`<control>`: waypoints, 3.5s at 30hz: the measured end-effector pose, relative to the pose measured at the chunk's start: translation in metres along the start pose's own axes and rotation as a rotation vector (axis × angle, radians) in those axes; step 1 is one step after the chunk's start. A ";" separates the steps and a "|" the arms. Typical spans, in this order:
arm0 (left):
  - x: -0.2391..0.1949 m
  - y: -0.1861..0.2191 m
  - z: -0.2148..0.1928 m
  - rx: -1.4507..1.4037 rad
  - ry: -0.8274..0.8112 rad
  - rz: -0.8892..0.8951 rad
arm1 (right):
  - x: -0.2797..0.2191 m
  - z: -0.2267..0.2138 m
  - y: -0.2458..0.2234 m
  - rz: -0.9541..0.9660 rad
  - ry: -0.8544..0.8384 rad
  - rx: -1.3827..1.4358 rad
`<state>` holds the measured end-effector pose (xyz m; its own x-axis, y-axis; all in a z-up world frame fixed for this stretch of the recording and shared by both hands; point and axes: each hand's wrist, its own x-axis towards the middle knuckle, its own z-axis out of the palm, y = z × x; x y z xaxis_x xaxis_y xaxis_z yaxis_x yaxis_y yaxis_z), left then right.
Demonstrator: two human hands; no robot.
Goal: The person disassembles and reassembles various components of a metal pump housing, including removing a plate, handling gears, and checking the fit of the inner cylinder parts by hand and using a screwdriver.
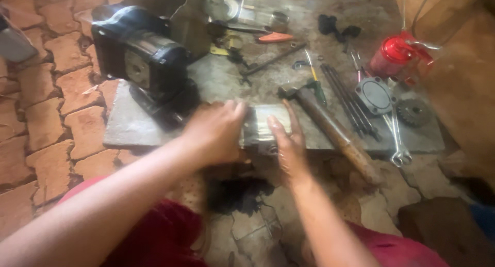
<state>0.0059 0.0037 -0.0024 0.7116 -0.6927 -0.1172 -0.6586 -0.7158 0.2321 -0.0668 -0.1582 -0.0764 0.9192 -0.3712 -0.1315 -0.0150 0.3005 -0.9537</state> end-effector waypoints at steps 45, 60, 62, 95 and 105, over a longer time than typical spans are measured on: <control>0.009 0.000 -0.023 -0.043 -0.176 -0.120 | 0.031 -0.058 -0.037 -0.233 -0.392 -0.862; 0.009 0.009 -0.032 0.002 -0.271 -0.171 | 0.037 -0.067 -0.060 -0.208 -0.264 -1.120; 0.008 0.008 -0.032 0.001 -0.247 -0.161 | 0.035 -0.065 -0.060 -0.245 -0.234 -1.233; -0.006 0.000 -0.008 -0.022 0.018 -0.019 | -0.049 0.046 0.021 0.530 -0.105 0.336; -0.036 -0.022 -0.003 -0.197 0.331 0.041 | -0.055 0.067 0.006 0.391 0.086 0.044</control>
<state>-0.0046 0.0447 0.0001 0.7474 -0.6315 0.2063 -0.6513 -0.6355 0.4146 -0.0908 -0.0777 -0.0565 0.8111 -0.2934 -0.5059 -0.3383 0.4702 -0.8151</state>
